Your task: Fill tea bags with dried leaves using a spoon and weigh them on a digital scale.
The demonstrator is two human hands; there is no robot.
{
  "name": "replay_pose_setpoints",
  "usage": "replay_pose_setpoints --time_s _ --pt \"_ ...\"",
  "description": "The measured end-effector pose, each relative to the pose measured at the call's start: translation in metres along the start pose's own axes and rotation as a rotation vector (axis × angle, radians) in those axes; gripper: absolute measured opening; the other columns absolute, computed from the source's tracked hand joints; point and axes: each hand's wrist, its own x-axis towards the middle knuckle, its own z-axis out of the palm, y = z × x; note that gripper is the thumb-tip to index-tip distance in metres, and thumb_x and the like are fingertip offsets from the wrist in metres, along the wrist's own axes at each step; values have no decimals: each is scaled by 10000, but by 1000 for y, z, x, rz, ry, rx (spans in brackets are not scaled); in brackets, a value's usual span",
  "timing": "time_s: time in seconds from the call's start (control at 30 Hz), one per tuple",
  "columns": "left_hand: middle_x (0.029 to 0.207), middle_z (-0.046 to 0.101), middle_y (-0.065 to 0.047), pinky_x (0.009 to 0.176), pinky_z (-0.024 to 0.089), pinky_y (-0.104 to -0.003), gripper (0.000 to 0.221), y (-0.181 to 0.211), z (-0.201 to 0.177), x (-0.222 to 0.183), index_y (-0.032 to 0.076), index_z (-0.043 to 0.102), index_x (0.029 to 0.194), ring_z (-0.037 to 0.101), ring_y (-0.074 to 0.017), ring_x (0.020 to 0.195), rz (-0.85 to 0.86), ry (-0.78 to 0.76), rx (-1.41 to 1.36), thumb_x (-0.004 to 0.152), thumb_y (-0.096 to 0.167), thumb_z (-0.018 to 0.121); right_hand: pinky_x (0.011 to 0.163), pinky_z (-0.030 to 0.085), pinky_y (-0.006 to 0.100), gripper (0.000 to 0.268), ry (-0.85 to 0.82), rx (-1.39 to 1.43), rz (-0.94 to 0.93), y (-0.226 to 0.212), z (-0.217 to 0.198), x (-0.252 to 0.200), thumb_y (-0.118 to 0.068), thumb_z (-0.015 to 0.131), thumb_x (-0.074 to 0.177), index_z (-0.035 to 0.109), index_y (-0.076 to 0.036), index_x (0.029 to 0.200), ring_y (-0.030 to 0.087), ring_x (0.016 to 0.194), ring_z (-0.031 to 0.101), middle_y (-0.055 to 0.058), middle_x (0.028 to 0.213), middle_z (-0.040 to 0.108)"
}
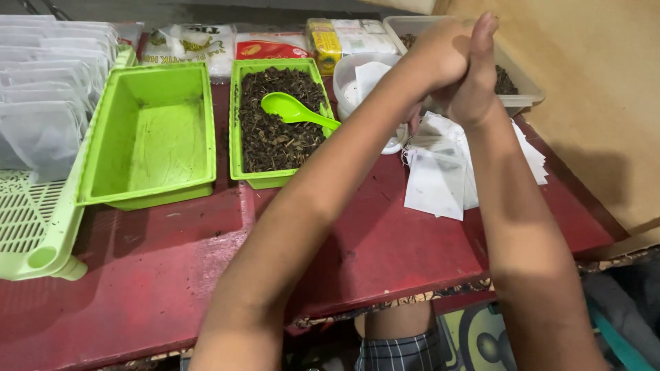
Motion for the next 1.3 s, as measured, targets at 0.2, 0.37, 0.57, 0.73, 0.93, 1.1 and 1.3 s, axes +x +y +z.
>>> replay_pose_setpoints --time_s 0.2,0.37,0.57,0.73,0.93,1.1,1.3 --pt "1024 789 -73 780 500 -422 654 28 -14 -23 204 631 952 741 -276 934 -145 34 -97 767 619 162 304 452 417 897 -159 -63 22 -5 -2 1 -892 500 631 516 3 575 381 390 547 226 525 495" --pt "1201 772 -106 879 516 -458 766 79 -45 -58 194 680 1054 743 -310 1084 -474 -18 -226 712 593 122 272 428 430 842 -125 1 60 -5 -6 1 -877 534 577 540 -36 601 361 417 551 183 587 527" --pt "1238 760 -164 936 503 -475 727 87 -51 -60 171 709 1118 706 -358 1167 -570 -44 -246 766 486 157 272 424 412 819 -20 17 12 3 -12 4 -872 544 563 525 -63 686 331 381 512 144 524 467" --pt "1130 793 -124 905 490 -428 721 85 -48 -53 155 698 975 736 -304 1079 -569 -16 -260 733 557 150 469 427 326 763 -23 95 68 9 -19 8 -859 636 529 571 -116 692 178 536 550 39 629 538" --pt "1051 827 -130 873 519 -395 870 55 -30 -35 157 753 981 772 -290 1001 -449 10 -252 664 664 120 356 449 400 828 15 53 -3 13 -28 13 -841 592 597 606 -24 730 294 457 564 136 629 566" --pt "643 582 1 572 360 -402 231 -53 12 32 211 394 677 532 -179 620 154 163 37 797 407 423 829 525 330 486 66 -125 -275 53 -63 38 -593 537 868 486 -139 1033 174 946 601 43 970 558" --pt "765 710 -53 617 408 -410 277 -11 -45 -11 178 526 779 609 -215 688 92 265 -3 869 425 440 681 310 330 488 364 -566 -570 34 -27 21 -556 368 1067 475 -146 824 129 758 439 9 799 486"
